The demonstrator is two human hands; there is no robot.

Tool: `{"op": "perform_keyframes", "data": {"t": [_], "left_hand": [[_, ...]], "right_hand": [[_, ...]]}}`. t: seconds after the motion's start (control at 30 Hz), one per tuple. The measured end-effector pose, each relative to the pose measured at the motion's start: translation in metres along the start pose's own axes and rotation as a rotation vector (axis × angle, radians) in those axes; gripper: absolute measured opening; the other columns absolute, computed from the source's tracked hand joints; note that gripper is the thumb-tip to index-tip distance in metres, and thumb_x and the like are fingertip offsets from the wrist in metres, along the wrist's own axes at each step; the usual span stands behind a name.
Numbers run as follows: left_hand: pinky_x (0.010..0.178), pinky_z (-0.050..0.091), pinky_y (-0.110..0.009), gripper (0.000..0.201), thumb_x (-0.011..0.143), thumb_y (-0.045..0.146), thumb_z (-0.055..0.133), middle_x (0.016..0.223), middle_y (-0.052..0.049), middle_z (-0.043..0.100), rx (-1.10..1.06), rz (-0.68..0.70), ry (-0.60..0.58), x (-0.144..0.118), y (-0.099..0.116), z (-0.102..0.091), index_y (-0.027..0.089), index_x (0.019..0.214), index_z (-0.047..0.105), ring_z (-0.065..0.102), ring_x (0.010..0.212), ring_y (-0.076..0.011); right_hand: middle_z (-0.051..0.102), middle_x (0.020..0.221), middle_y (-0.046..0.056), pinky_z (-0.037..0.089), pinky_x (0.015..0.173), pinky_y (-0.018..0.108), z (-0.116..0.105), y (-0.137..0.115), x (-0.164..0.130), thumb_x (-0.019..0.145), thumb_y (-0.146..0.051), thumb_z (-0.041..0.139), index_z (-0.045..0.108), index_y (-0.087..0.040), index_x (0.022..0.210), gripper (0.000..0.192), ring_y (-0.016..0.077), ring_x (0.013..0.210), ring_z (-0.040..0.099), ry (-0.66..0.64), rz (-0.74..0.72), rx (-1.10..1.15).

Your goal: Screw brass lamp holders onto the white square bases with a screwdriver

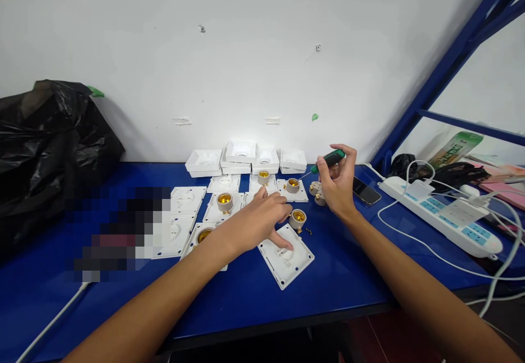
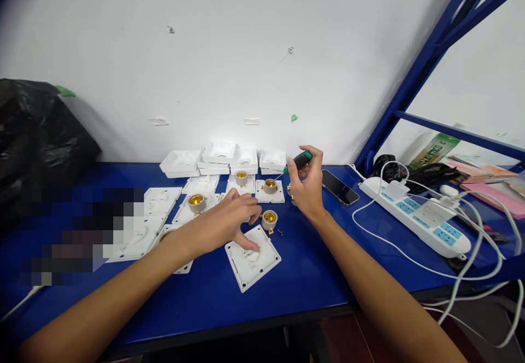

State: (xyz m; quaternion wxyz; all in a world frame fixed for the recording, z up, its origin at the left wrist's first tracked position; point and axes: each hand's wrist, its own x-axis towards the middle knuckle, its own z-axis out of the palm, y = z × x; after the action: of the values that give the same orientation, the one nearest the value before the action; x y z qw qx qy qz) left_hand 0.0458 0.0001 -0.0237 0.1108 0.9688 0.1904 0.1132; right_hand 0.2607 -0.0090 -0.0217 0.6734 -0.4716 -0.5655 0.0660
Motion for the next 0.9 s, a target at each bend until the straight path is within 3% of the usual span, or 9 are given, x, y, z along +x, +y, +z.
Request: {"op": "perform_keyframes", "data": {"t": [0.13,0.43,0.63,0.9], "left_hand": [[0.103,0.03,-0.045,0.048,0.08,0.06,0.076,0.077,0.004,0.049,-0.045,0.018,-0.059,-0.006,-0.007,-0.003,0.02,0.072,0.052,0.048,0.082,-0.0179],[0.1,0.032,-0.041,0.023,0.084,0.041,0.08,0.083,0.003,0.055,-0.137,-0.032,-0.149,-0.01,0.013,-0.027,0.022,0.085,0.068,0.05,0.09,-0.02],[0.086,0.034,-0.033,0.017,0.085,0.039,0.079,0.085,0.002,0.057,-0.155,-0.035,-0.132,-0.01,0.014,-0.024,0.024,0.092,0.072,0.05,0.089,-0.0201],[0.088,0.036,-0.035,0.017,0.088,0.042,0.076,0.085,0.001,0.059,-0.205,0.03,-0.126,-0.007,0.009,-0.019,0.025,0.089,0.074,0.055,0.088,-0.0191]], "right_hand": [[0.045,0.079,-0.003,0.037,0.047,0.029,0.0,0.0,0.0,0.093,-0.043,0.064,0.046,-0.032,0.121,0.035,0.0112,0.053,0.043,-0.002,-0.004,0.0],[0.048,0.081,-0.002,0.042,0.049,0.03,0.0,-0.002,-0.001,0.093,-0.044,0.064,0.045,-0.031,0.121,0.036,0.0126,0.057,0.049,-0.023,0.0,0.0],[0.049,0.08,-0.002,0.041,0.047,0.028,0.0,-0.003,-0.002,0.093,-0.042,0.065,0.045,-0.031,0.12,0.035,0.0109,0.057,0.047,-0.015,0.005,0.001],[0.047,0.08,-0.002,0.041,0.049,0.03,0.001,-0.003,-0.002,0.093,-0.043,0.064,0.046,-0.032,0.121,0.035,0.0127,0.057,0.048,-0.014,-0.008,0.017]]}}
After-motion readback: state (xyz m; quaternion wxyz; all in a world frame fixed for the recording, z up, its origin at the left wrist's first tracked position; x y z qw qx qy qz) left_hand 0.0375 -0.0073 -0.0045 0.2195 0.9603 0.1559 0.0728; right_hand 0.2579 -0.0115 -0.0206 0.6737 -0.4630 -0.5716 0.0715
